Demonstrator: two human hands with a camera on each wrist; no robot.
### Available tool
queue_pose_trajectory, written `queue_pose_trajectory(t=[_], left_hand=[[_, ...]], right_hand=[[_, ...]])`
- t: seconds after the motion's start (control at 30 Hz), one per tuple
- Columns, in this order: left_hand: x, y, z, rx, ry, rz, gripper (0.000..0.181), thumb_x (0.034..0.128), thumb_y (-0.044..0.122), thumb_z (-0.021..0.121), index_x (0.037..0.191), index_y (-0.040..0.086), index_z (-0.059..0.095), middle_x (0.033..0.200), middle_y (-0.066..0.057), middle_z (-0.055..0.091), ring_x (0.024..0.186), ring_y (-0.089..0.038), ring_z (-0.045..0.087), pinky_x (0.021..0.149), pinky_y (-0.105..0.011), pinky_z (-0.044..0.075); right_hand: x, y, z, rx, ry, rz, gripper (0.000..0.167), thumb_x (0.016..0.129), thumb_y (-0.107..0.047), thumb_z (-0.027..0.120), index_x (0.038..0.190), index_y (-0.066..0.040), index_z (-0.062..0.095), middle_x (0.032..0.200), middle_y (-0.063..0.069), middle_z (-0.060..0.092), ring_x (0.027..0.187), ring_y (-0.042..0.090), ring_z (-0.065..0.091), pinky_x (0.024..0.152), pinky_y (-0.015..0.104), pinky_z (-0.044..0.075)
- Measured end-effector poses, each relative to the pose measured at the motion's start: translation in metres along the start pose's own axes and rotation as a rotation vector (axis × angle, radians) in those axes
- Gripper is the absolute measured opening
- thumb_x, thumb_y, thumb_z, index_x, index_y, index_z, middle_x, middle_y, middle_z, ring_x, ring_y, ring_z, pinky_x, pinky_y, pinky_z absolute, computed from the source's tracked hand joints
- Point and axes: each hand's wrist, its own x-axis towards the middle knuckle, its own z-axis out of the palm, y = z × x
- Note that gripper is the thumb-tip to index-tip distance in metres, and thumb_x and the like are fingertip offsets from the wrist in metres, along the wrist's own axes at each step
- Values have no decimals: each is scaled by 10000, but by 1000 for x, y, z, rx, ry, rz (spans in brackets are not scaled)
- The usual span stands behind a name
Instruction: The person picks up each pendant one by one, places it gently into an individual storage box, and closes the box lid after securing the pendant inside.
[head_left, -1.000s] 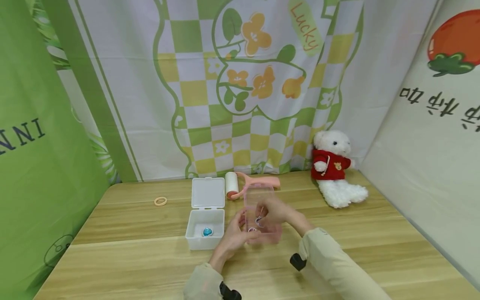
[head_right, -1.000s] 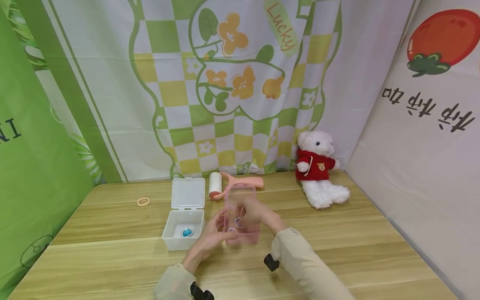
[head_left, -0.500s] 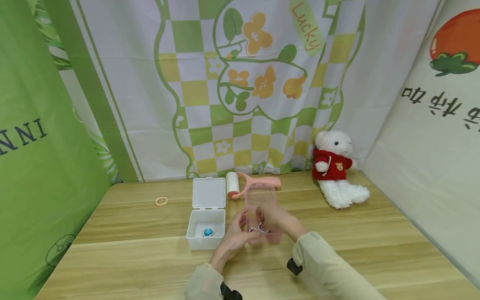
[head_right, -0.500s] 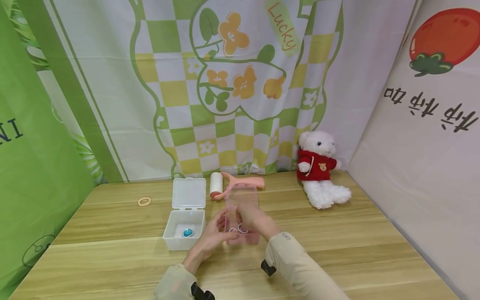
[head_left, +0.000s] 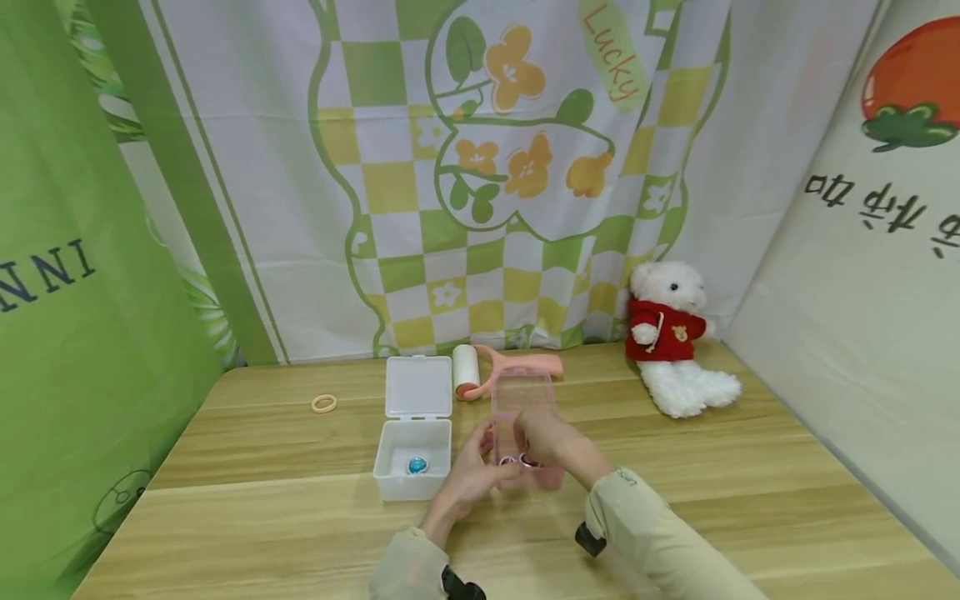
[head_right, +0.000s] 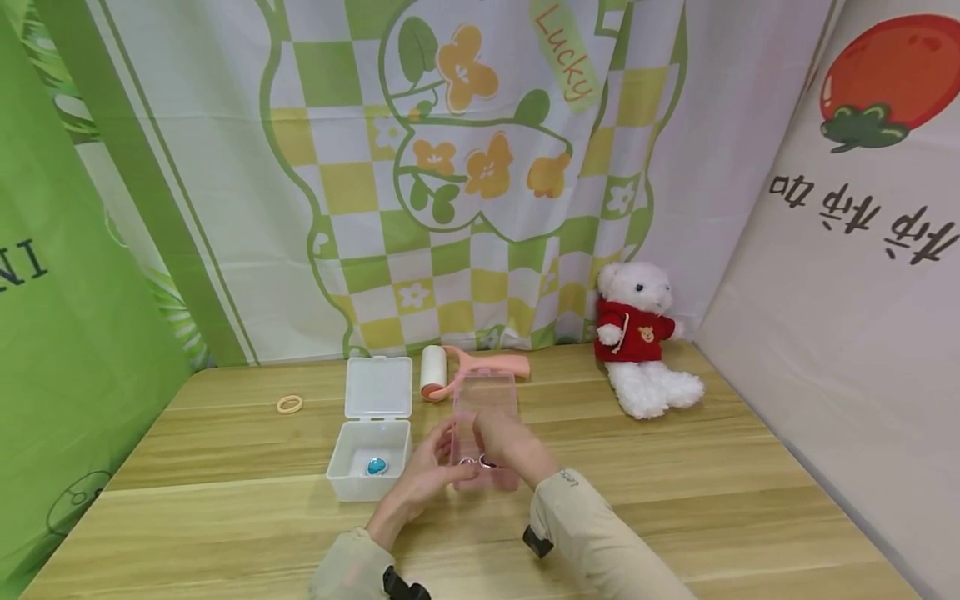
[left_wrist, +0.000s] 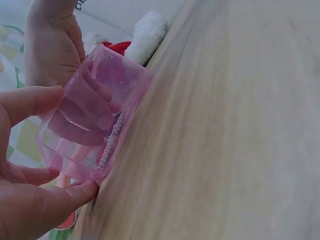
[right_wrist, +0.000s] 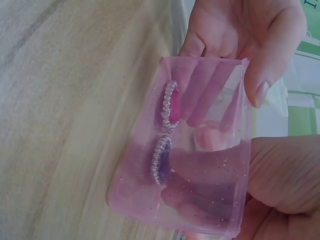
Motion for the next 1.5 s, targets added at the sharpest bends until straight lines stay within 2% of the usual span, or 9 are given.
queue_pose_trajectory(t=[0.23, 0.37, 0.5, 0.6, 0.77, 0.93, 1.07, 1.23, 1.5], left_hand=[[-2, 2, 2, 11, 22, 13, 888, 740, 22, 732, 1483, -20, 247, 1452, -297, 340, 1336, -419, 323, 1088, -540, 274], [-7, 14, 7, 81, 63, -6, 901, 744, 90, 746, 1479, -32, 239, 1462, -289, 329, 1314, -403, 352, 1055, -549, 315], [-12, 40, 6, 194, 93, 21, 877, 772, 173, 748, 1468, -53, 265, 1448, -314, 341, 1297, -438, 372, 1030, -577, 337], [-18, 62, -11, 241, 67, 77, 759, 832, 210, 734, 1455, 7, 352, 1428, -292, 386, 1273, -460, 408, 1015, -562, 373], [-34, 77, -62, 270, 97, 156, 499, 875, 141, 698, 1324, 0, 529, 1276, -231, 561, 1134, -398, 563, 901, -436, 506], [-45, 65, -116, 255, 229, 107, 476, 878, 93, 690, 1308, -38, 533, 1267, -232, 563, 1117, -341, 573, 872, -315, 510], [-50, 48, -143, 188, 273, 0, 553, 891, 113, 676, 1372, -38, 452, 1369, -251, 455, 1188, -374, 509, 899, -357, 497], [-48, 25, -153, 77, 184, -105, 674, 866, 95, 690, 1425, -62, 348, 1393, -309, 394, 1178, -391, 501, 890, -458, 505], [-49, 15, -161, 1, -30, -102, 785, 832, 43, 714, 1461, -67, 257, 1430, -346, 313, 1180, -384, 493, 889, -418, 512]], right_hand=[[-3, 2, 0, 131, 47, -48, 113, 736, 104, 698, 763, 11, 640, 733, 87, 639, 684, 190, 598, 620, 315, 528], [-7, 2, -5, 268, 164, -194, 148, 750, 123, 673, 872, 46, 640, 763, 104, 638, 704, 210, 626, 618, 261, 528], [-10, -3, -16, 287, 317, -271, 171, 777, 75, 705, 916, -13, 660, 746, 45, 646, 691, 160, 627, 606, 221, 517], [-11, -13, -27, 335, 398, -230, 112, 808, 0, 726, 894, -60, 686, 777, 13, 672, 721, 137, 633, 636, 251, 535], [-5, -36, -30, 583, 481, -140, 120, 838, -93, 737, 939, -40, 700, 891, 87, 702, 816, 215, 662, 727, 332, 551], [7, -49, -8, 920, 447, -10, 189, 855, -66, 713, 1015, 24, 672, 956, 138, 695, 866, 231, 656, 768, 361, 549], [22, -52, 7, 1103, 381, 107, 246, 886, -60, 666, 1099, 60, 636, 1014, 137, 678, 871, 209, 637, 763, 365, 542], [43, -52, 15, 1132, 352, 183, 278, 892, -61, 656, 1122, 91, 616, 1002, 146, 658, 825, 181, 626, 737, 312, 539], [62, -52, 22, 1100, 339, 203, 365, 865, 2, 658, 1204, 97, 560, 1003, 196, 643, 768, 155, 590, 717, 322, 544]])
